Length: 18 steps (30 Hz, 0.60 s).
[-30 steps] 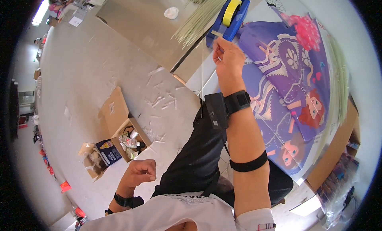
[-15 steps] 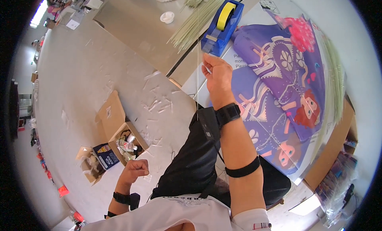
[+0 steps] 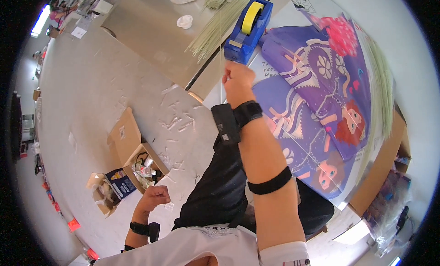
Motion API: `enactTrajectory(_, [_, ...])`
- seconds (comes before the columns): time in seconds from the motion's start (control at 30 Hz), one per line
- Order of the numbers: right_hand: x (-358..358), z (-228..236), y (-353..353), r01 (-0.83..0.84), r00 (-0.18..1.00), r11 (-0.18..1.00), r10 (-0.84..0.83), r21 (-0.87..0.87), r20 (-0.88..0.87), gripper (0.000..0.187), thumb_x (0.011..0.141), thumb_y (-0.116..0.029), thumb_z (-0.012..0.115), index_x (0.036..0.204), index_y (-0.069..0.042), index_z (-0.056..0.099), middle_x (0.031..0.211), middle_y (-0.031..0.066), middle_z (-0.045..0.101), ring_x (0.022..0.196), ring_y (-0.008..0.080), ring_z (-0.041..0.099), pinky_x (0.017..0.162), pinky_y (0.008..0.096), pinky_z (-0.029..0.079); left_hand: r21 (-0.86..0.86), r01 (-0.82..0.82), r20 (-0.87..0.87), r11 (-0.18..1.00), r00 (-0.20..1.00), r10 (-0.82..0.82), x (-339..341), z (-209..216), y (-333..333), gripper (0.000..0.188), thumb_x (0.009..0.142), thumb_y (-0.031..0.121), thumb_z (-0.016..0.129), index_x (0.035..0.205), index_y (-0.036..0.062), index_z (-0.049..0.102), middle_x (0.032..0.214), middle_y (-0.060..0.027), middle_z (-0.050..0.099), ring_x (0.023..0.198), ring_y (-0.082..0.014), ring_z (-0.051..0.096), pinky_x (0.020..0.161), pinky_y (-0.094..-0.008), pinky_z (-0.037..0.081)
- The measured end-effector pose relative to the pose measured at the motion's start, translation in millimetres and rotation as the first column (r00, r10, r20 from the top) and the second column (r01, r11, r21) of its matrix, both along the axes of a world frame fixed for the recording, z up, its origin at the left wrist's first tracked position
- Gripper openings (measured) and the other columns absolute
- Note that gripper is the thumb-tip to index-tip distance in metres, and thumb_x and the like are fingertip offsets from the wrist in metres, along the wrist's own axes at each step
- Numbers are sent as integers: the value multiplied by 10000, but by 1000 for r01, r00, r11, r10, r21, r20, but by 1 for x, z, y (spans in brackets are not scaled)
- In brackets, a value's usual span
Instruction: Secure plastic hanging rods and strings to posters using tape.
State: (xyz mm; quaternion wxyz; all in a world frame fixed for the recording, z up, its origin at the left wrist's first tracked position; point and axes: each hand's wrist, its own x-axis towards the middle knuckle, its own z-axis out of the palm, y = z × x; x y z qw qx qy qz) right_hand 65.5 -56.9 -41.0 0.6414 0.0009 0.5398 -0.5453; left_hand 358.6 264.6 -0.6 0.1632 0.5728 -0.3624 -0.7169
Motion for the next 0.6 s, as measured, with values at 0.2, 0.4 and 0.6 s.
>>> enactTrajectory(0.2, [-22, 25, 37, 2, 999, 981, -10, -196, -40, 79, 752, -39, 661, 781, -90, 607, 695, -30, 524, 643, 90, 466, 579, 262, 359, -125, -120, -55, 985, 992, 114, 11, -5, 1, 57, 719, -14, 640, 704, 9, 591, 729, -23, 560, 699, -109, 521, 634, -223, 397])
enactTrajectory(0.4, [-169, 44, 151, 176, 980, 859, -197, -481, 8, 68, 821, -2, 592, 788, -61, 598, 722, 6, 541, 653, 102, 474, 573, 250, 369, -83, 55, 91, 995, 995, -48, 15, 5, -53, 33, 763, -6, 605, 753, 22, 590, 706, -14, 591, 660, -86, 560, 598, -220, 442])
enactTrajectory(0.6, [-279, 46, 339, 492, 870, 767, -446, -412, 210, 76, 827, 21, 578, 803, -51, 568, 797, 32, 531, 692, 118, 468, 586, 255, 378, -298, 450, 206, 842, 891, -404, -87, 35, -145, 13, 766, 35, 596, 762, 23, 590, 672, 30, 539, 631, -40, 480, 587, -206, 401])
